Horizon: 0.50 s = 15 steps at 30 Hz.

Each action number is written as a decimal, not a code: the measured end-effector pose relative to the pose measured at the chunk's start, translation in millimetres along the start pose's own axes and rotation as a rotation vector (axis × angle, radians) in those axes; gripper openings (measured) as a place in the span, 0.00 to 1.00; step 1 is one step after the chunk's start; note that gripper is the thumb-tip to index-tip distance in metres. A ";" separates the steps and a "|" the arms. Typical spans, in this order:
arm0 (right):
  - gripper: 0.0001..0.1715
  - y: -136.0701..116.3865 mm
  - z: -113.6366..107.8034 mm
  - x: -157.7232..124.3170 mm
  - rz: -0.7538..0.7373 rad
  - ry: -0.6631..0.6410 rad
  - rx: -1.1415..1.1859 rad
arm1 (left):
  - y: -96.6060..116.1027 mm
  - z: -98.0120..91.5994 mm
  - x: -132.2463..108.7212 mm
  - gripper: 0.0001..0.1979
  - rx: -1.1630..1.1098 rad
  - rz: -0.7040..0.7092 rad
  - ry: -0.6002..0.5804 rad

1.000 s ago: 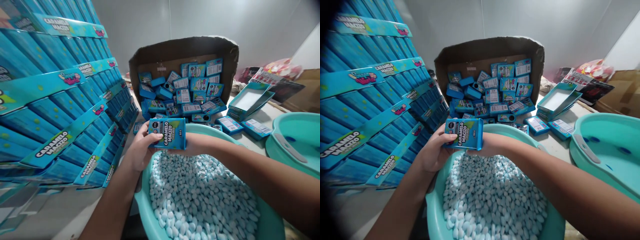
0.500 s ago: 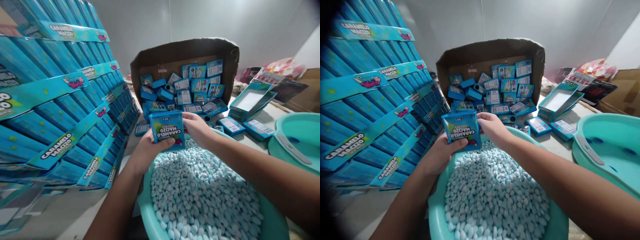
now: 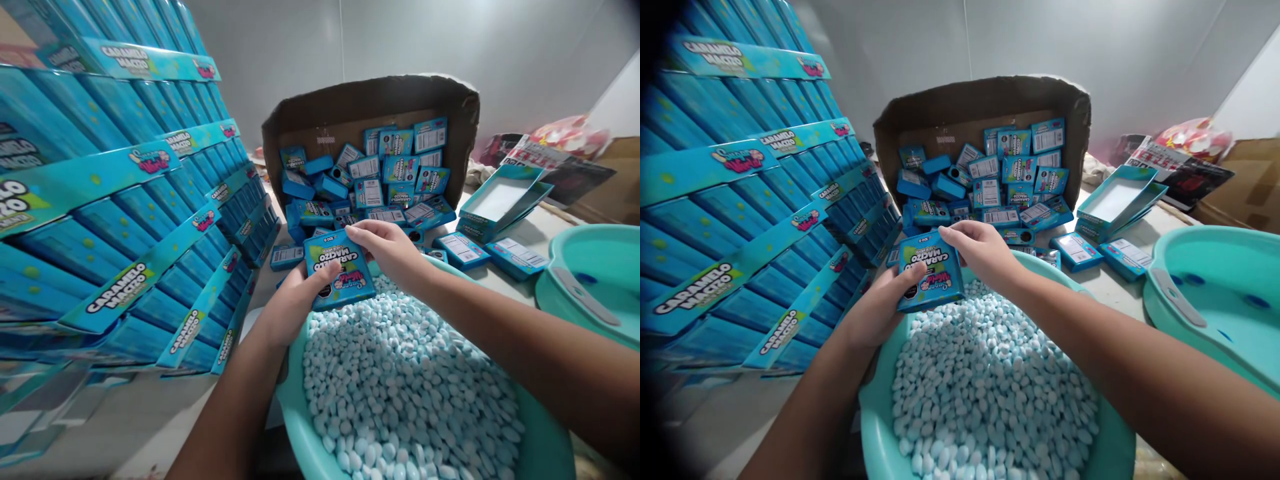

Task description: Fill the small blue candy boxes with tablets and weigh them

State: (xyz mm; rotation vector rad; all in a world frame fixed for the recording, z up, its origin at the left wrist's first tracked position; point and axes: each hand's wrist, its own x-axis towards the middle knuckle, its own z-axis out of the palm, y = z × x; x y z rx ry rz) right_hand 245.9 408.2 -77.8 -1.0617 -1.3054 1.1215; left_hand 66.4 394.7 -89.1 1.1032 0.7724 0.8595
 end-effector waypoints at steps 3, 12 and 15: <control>0.17 3.2 -2.1 3.1 0.165 0.013 0.066 | 1.5 1.8 0.6 0.34 -0.032 0.005 0.054; 0.13 2.1 -3.6 6.9 0.555 -0.019 0.370 | 0.0 -5.0 5.0 0.36 0.001 0.017 -0.003; 0.14 -5.0 -4.2 3.3 0.594 -0.063 0.485 | -0.9 -3.9 4.5 0.29 0.077 0.108 0.111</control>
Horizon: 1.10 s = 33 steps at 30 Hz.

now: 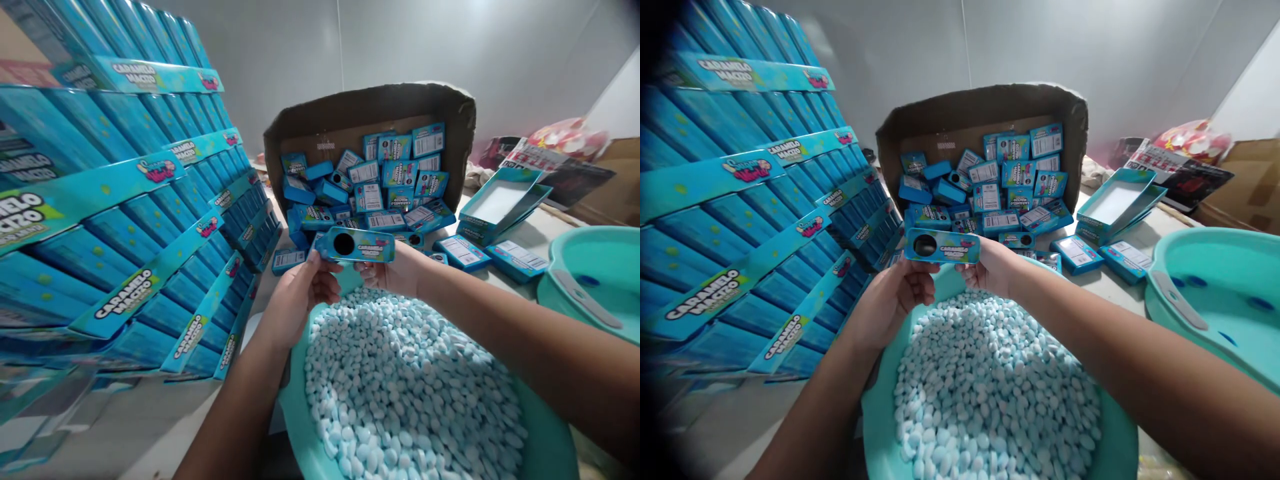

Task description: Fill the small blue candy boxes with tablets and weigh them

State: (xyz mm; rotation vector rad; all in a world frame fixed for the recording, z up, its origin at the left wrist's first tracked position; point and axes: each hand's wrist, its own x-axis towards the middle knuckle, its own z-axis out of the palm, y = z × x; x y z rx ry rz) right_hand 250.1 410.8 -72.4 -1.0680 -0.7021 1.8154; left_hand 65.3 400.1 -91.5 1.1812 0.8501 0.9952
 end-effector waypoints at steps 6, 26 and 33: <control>0.18 -0.1 1.2 -1.9 0.185 -0.096 0.028 | -0.5 -1.0 -0.7 0.21 0.273 0.229 0.273; 0.24 13.8 8.2 2.2 0.056 0.042 -0.433 | 2.1 -4.0 -1.7 0.24 0.304 0.261 0.296; 0.36 18.4 6.9 8.5 -0.163 0.011 -0.522 | 1.8 -0.1 -3.3 0.26 0.172 0.171 0.255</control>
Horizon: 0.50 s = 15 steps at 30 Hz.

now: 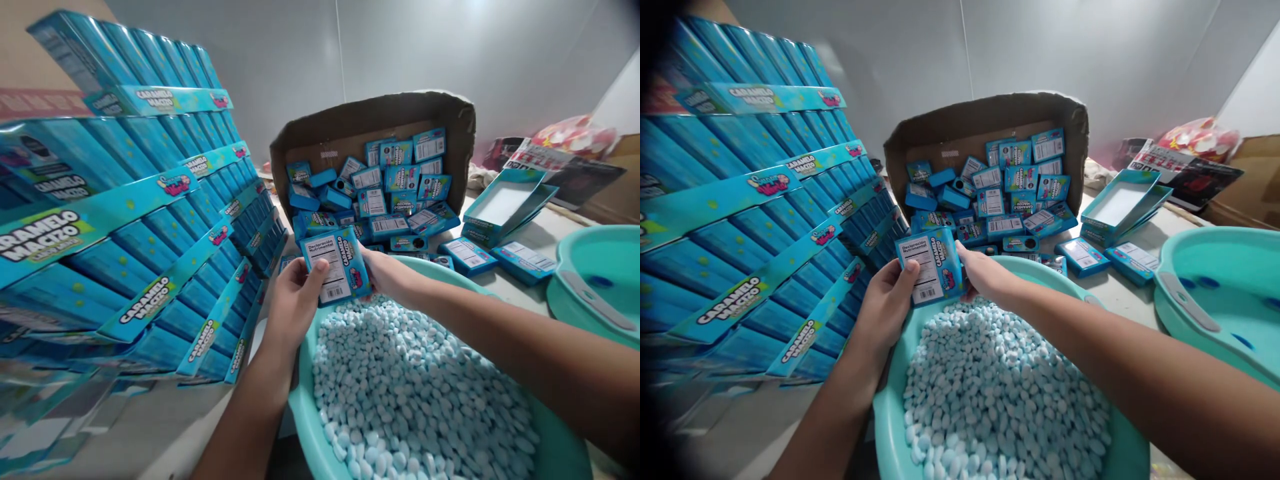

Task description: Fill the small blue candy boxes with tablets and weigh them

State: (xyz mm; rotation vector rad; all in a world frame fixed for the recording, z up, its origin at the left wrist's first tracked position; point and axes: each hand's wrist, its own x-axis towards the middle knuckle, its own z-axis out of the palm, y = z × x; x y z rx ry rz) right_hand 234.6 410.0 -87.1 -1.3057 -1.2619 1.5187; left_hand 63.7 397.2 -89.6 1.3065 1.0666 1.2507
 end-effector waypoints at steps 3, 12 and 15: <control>0.38 -0.4 -0.5 1.5 -0.038 -0.010 0.070 | -0.1 0.5 0.2 0.26 -0.010 -0.006 -0.012; 0.25 -3.5 -0.6 -9.8 -0.287 -0.148 0.148 | -2.7 1.3 1.9 0.28 -0.113 -0.072 -0.077; 0.24 -1.3 0.5 -10.1 -0.292 -0.117 0.114 | -2.0 1.8 1.4 0.28 -0.108 -0.078 -0.076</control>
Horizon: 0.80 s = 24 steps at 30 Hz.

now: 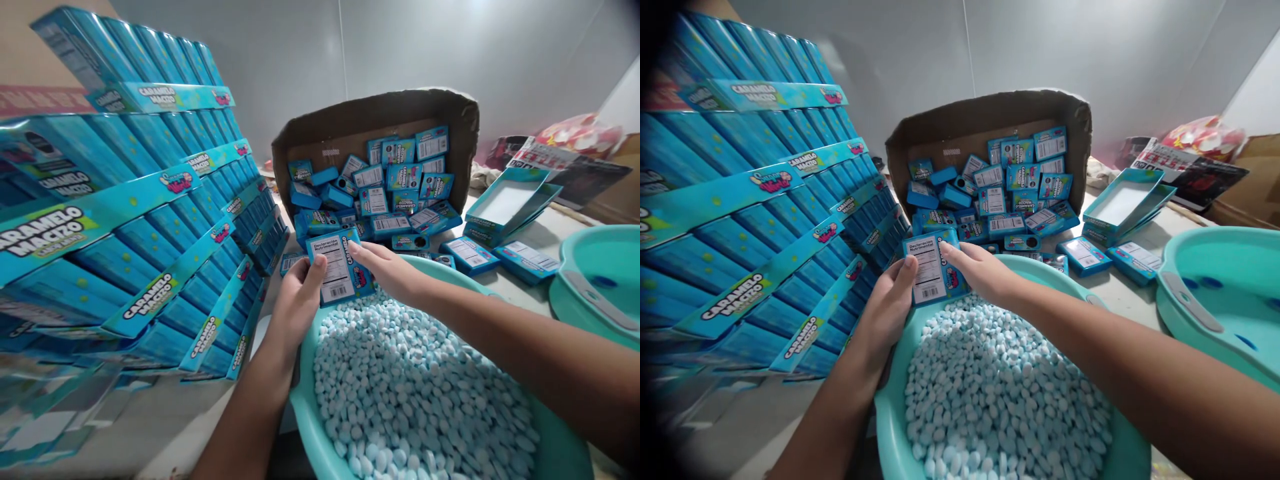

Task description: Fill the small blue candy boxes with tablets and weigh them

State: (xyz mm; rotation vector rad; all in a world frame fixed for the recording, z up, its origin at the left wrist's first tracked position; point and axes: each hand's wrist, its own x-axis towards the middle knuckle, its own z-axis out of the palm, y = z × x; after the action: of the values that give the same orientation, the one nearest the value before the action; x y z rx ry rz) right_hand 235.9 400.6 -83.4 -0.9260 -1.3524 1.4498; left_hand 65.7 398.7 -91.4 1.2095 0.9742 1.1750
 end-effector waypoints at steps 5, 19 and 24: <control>0.27 2.0 0.4 1.2 0.026 0.015 0.002 | 1.0 -1.0 -2.1 0.28 0.029 -0.018 0.018; 0.29 5.8 -4.3 0.5 -0.051 -0.006 -0.092 | -2.0 -3.7 -1.9 0.32 0.174 -0.038 0.146; 0.29 4.9 -3.4 -1.2 -0.050 -0.003 -0.117 | -6.8 -6.0 1.1 0.32 0.157 -0.043 0.158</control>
State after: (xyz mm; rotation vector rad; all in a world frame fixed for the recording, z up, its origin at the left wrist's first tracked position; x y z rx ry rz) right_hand 238.8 400.6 -88.7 -0.9577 -1.4655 1.3464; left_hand 60.9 400.9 -98.8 1.2267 1.2243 1.1909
